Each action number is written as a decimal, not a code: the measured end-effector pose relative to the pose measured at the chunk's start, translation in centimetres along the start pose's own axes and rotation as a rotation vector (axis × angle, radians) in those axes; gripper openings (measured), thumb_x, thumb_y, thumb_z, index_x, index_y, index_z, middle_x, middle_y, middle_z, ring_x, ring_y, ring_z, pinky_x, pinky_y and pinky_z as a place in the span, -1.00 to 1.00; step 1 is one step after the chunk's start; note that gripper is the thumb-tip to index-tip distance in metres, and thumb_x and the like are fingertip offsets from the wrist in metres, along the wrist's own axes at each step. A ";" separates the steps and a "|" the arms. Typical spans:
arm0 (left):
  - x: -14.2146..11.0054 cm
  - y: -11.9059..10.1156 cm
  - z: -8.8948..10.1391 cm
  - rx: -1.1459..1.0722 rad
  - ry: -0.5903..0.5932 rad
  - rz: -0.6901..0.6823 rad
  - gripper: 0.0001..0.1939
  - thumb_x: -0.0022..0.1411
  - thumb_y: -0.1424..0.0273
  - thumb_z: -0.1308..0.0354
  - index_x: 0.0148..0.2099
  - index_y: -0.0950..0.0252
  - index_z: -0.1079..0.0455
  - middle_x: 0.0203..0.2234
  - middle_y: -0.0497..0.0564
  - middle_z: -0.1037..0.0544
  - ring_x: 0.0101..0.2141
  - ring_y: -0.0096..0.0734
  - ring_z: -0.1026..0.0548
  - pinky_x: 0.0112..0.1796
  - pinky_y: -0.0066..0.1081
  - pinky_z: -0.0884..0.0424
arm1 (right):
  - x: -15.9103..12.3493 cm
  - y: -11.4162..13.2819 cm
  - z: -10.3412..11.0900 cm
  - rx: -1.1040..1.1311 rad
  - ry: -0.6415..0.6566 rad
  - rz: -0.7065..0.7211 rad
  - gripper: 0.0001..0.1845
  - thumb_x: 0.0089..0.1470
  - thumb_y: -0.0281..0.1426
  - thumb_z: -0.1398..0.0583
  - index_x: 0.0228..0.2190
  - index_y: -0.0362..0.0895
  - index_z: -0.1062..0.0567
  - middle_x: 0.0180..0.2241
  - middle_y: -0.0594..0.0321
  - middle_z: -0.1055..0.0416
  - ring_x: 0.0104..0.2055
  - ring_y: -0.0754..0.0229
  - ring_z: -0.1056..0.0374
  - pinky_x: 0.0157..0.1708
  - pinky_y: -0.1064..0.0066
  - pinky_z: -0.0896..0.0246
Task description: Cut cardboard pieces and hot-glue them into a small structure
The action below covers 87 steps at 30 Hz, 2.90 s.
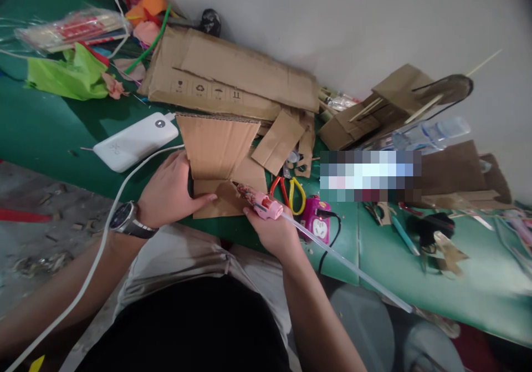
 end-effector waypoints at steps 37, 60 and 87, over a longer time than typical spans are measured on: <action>0.0 0.0 0.0 -0.001 0.000 -0.011 -0.25 0.09 0.07 -0.46 0.16 0.26 -0.21 0.03 0.28 -0.47 0.17 0.32 -0.44 0.13 0.17 -0.44 | -0.4 0.2 0.1 0.107 -0.037 -0.059 -0.80 0.16 -0.32 -0.29 -0.16 0.00 -0.65 -0.20 0.17 -0.67 -0.12 0.00 -0.60 -0.10 0.23 -0.50; 0.0 -0.1 0.1 -0.008 0.002 -0.008 -0.22 0.09 0.10 -0.46 0.21 0.27 -0.21 0.08 0.30 -0.46 0.21 0.33 -0.41 0.17 0.18 -0.41 | -0.7 -0.3 -0.3 0.111 -0.027 -0.061 -0.79 0.18 -0.32 -0.31 -0.12 0.05 -0.65 -0.19 0.20 -0.68 -0.05 -0.02 -0.60 -0.05 0.23 -0.50; 0.0 0.0 0.0 -0.003 -0.014 -0.020 -0.22 0.07 0.09 -0.46 0.20 0.30 -0.22 0.08 0.30 -0.47 0.20 0.34 -0.42 0.16 0.17 -0.42 | -1.1 -0.1 -0.1 0.126 -0.016 -0.092 -0.73 0.17 -0.33 -0.31 -0.07 0.00 -0.66 -0.15 0.16 -0.68 -0.04 -0.02 -0.61 -0.03 0.25 -0.49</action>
Point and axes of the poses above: each hand's wrist, its own x-axis towards the middle knuckle, its own z-axis out of the back of the hand, y = z × x, the point moved 3 cm from there along x, towards the middle knuckle
